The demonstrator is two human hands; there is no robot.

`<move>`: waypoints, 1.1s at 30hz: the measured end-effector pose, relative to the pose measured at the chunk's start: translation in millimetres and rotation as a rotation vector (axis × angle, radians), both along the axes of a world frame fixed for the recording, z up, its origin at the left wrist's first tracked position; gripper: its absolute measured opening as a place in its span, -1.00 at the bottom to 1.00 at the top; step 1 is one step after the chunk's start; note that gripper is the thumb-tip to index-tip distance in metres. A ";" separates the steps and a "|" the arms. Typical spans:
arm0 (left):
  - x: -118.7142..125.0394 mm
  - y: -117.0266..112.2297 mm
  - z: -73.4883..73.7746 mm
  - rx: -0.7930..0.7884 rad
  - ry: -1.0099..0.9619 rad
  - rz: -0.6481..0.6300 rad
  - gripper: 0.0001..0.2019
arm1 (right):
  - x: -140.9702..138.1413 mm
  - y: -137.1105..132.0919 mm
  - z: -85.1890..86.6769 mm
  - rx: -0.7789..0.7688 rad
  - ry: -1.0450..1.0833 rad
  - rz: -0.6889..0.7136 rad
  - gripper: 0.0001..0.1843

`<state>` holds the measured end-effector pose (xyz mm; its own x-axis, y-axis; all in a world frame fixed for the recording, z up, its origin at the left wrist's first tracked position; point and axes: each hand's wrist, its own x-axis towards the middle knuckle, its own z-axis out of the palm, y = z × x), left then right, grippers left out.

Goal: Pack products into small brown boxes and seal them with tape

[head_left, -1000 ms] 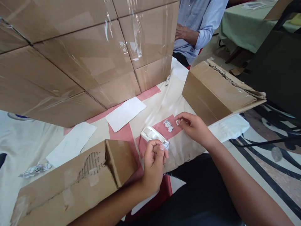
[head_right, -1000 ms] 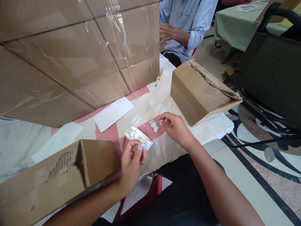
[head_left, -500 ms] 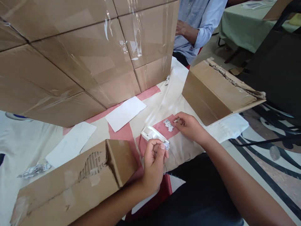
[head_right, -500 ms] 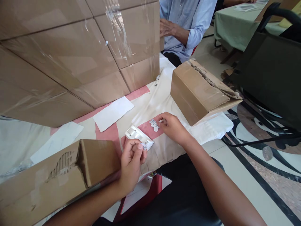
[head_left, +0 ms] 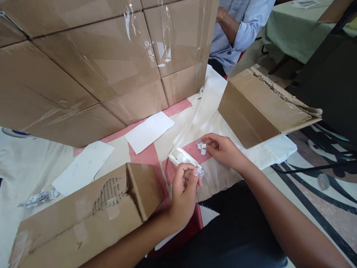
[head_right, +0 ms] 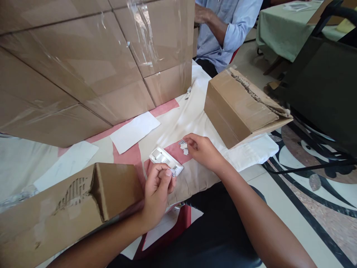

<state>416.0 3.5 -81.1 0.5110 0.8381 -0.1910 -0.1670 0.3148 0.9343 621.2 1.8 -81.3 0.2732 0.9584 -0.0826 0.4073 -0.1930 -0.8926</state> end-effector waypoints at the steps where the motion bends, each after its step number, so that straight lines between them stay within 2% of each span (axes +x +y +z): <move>1: 0.0 -0.3 0.5 0.002 -0.002 -0.003 -0.73 | -0.8 0.6 0.5 -0.003 -0.020 -0.002 -0.70; 7: 0.3 -1.9 1.6 0.042 -0.011 -0.011 -0.75 | -8.4 7.2 4.6 -0.098 -0.273 -0.019 -0.64; 10: 0.8 -1.7 -0.1 0.036 -0.006 -0.009 -0.76 | -12.2 15.1 8.7 -0.230 -0.357 -0.028 -0.62; 16: 1.4 -0.7 -1.8 0.028 -0.031 -0.014 -0.78 | -23.4 39.3 26.0 -0.540 -0.521 -0.039 -0.77; 21: 0.5 -1.2 -0.1 0.039 -0.024 -0.027 -0.79 | -30.3 50.4 42.3 -0.703 -0.646 -0.048 -0.72; 24: 0.8 -0.8 1.3 0.038 -0.035 -0.015 -0.78 | -22.7 48.1 43.5 -0.680 -0.662 -0.134 -0.62; 26: 0.9 -0.5 1.8 0.040 -0.031 -0.010 -0.77 | -13.0 42.2 39.3 -0.625 -0.584 -0.148 -0.62; 30: 0.3 0.3 2.0 0.057 0.000 0.001 -0.75 | 5.3 17.9 30.5 -0.375 -0.228 -0.110 -0.63; 33: 0.4 0.9 3.3 0.075 -0.006 0.020 -0.74 | 6.7 -7.9 35.1 -0.200 0.015 -0.098 -0.71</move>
<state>416.3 4.3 -77.8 0.4946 0.8602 -0.1243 -0.1779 0.2403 0.9543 627.8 -6.0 -46.2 0.3611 0.8916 -0.2733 0.3650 -0.4048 -0.8384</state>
